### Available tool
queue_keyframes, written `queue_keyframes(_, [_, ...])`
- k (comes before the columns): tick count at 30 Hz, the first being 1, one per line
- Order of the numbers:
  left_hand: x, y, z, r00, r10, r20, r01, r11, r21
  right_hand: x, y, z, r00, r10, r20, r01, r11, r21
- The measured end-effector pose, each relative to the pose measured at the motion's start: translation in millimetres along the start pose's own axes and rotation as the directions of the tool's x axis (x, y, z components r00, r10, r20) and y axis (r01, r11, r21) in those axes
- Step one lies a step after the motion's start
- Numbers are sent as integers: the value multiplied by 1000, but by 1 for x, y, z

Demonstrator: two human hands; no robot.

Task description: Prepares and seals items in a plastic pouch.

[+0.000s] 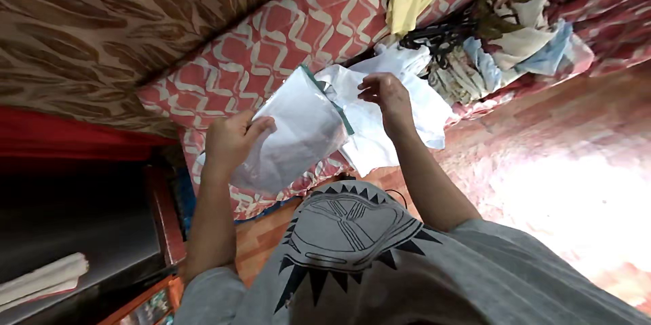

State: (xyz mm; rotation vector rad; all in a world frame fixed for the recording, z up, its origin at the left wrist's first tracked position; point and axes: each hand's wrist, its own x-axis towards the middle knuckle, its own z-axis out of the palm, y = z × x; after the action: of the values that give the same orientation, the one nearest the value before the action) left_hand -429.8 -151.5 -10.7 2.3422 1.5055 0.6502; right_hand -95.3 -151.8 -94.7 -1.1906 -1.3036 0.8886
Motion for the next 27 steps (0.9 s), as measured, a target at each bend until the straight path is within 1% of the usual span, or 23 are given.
queue_keyframes(2, [-2,3,1,999,30,25,-31,999,34,6,-9,3,994,-109,25,111,987,-115])
queue_keyframes(4, [-4,8,5,997,77,23,-78,995,57,10,-17,14,975,-205,88,221,939,-262])
queue_keyframes(6, [-5,12,8,991,129,18,-130,990,55,12,-24,29,963,-240,125,269,905,-330])
queue_keyframes(7, [-5,13,9,989,149,17,-150,988,47,12,-25,36,957,-268,114,291,892,-347])
queue_keyframes(9, [-9,10,9,981,194,22,-194,981,-1,16,-25,41,939,-340,54,337,876,-345])
queue_keyframes(10, [-12,6,7,972,234,25,-233,971,-44,19,-24,39,925,-378,38,371,874,-314])
queue_keyframes(11, [-14,1,6,957,290,20,-287,952,-105,23,-24,35,915,-401,51,400,879,-259])
queue_keyframes(12, [-14,-3,6,935,355,4,-348,919,-183,27,-25,31,915,-394,84,403,899,-174])
queue_keyframes(13, [-13,-6,7,911,411,-17,-400,875,-274,29,-29,28,932,-336,132,348,934,-76])
queue_keyframes(14, [-12,-8,7,893,449,-32,-429,826,-365,31,-35,26,953,-228,201,229,973,19])
queue_keyframes(15, [-10,-9,7,884,466,-42,-437,791,-427,34,-38,25,954,-116,278,86,989,118])
queue_keyframes(16, [-9,-10,7,884,466,-46,-434,779,-454,38,-39,23,936,-50,349,-28,977,213])
queue_keyframes(17, [-9,-11,7,886,461,-42,-428,780,-456,40,-37,20,911,-25,411,-96,958,271])
queue_keyframes(18, [-9,-12,6,889,457,-31,-422,790,-444,43,-36,17,889,-24,457,-127,946,298])
queue_keyframes(19, [-10,-14,5,895,446,-16,-410,806,-427,46,-35,11,878,-26,477,-133,946,295])
queue_keyframes(20, [-11,-16,3,904,427,-4,-393,828,-399,47,-35,6,891,-13,455,-119,958,260])
queue_keyframes(21, [-13,-18,0,915,403,1,-374,850,-371,47,-36,0,924,17,383,-98,976,195])
queue_keyframes(22, [-15,-18,-5,928,373,-4,-351,871,-344,47,-38,-6,962,41,269,-76,990,120])
queue_keyframes(23, [-17,-18,-9,941,337,-17,-325,892,-316,47,-39,-11,989,33,147,-42,998,56])
queue_keyframes(24, [-18,-19,-13,951,308,-28,-303,907,-291,44,-41,-15,998,1,60,-3,1000,26])
queue_keyframes(25, [-18,-19,-16,955,293,-41,-293,916,-273,39,-43,-16,999,-41,25,40,999,32])
queue_keyframes(26, [-17,-18,-18,957,285,-47,-288,920,-265,31,-46,-14,997,-59,59,55,996,69])
queue_keyframes(27, [-17,-18,-19,957,286,-47,-288,920,-268,21,-49,-8,989,-48,143,33,994,107])
